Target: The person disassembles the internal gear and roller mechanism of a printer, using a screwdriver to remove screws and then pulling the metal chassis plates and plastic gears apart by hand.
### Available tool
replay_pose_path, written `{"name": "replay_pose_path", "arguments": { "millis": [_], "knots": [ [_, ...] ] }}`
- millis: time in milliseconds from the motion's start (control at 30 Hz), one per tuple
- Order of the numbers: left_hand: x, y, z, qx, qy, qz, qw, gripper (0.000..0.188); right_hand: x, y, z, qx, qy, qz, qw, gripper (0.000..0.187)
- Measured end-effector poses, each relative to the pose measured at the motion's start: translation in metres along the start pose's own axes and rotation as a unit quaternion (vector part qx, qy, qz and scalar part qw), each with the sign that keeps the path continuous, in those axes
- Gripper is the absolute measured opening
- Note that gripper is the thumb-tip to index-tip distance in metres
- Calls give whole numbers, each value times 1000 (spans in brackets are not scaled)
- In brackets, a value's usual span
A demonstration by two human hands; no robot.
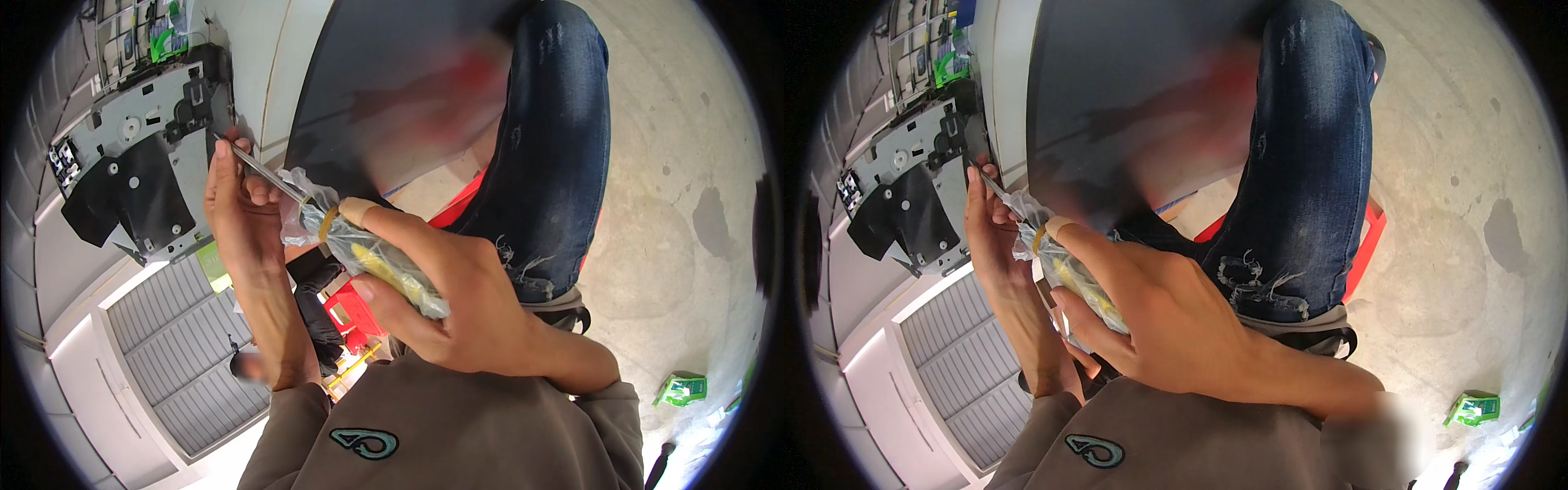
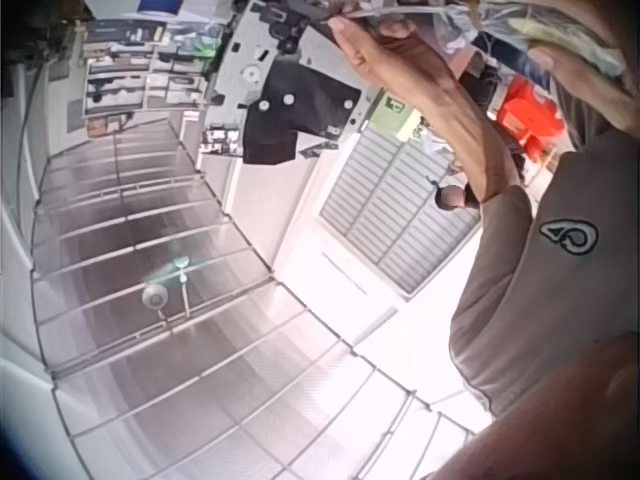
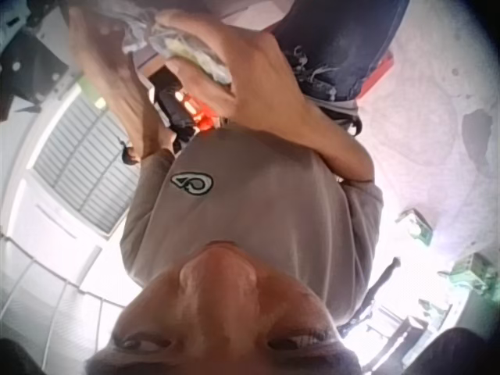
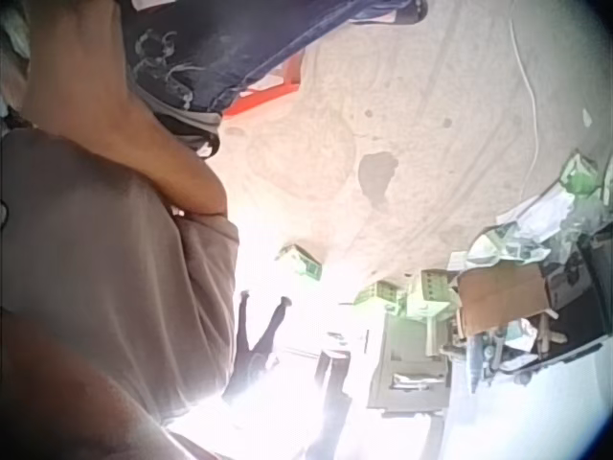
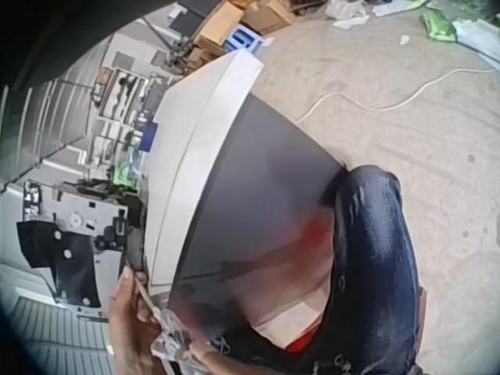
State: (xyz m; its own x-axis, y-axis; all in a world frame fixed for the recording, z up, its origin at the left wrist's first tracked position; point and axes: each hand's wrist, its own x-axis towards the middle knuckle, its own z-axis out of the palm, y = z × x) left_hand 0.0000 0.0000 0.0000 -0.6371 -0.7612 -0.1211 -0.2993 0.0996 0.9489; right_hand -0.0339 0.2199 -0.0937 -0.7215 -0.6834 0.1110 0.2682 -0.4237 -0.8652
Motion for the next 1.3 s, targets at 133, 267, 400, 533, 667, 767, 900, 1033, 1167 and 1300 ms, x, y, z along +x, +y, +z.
{"name": "replay_pose_path", "arguments": {
  "millis": [133, 267, 400, 533, 667, 767, 900, 1033, 1167, 1300],
  "knots": [
    [0, -1, 3, 6, 53, -10, 999, 33, 1, -3, -2, 13, -1, 10, 1000, 51],
    [0, -1, 2, 9, 51, -15, 999, 32, -1, -5, -1, 9, 4, 20, 1000, 51],
    [-1, -1, 1, 7, 50, -14, 999, 32, -1, -6, -1, 26, -3, 31, 999, 52],
    [1, 1, -2, -22, 24, -36, 999, 33, 1, -20, 2, -95, 2, -10, 995, 53],
    [-13, 9, 25, -6, 50, -31, 998, 35, 6, -44, 2, -319, -16, -58, 946, 52],
    [-27, 15, 44, 12, 75, -9, 997, 37, 13, -51, -6, -365, -9, -80, 928, 47],
    [-8, 4, 9, -54, -9, -58, 997, 38, 21, -47, -22, -139, -1, -1, 990, 39],
    [-6, 4, 13, -82, -20, -67, 994, 35, 15, -48, -16, -16, -4, 112, 994, 39],
    [-6, 4, 16, -103, 0, -72, 992, 30, 12, -36, -8, 9, 7, 87, 996, 43],
    [-9, 4, 12, -130, -46, -61, 989, 27, 11, -28, -19, 27, -3, 56, 998, 46]
  ]
}}
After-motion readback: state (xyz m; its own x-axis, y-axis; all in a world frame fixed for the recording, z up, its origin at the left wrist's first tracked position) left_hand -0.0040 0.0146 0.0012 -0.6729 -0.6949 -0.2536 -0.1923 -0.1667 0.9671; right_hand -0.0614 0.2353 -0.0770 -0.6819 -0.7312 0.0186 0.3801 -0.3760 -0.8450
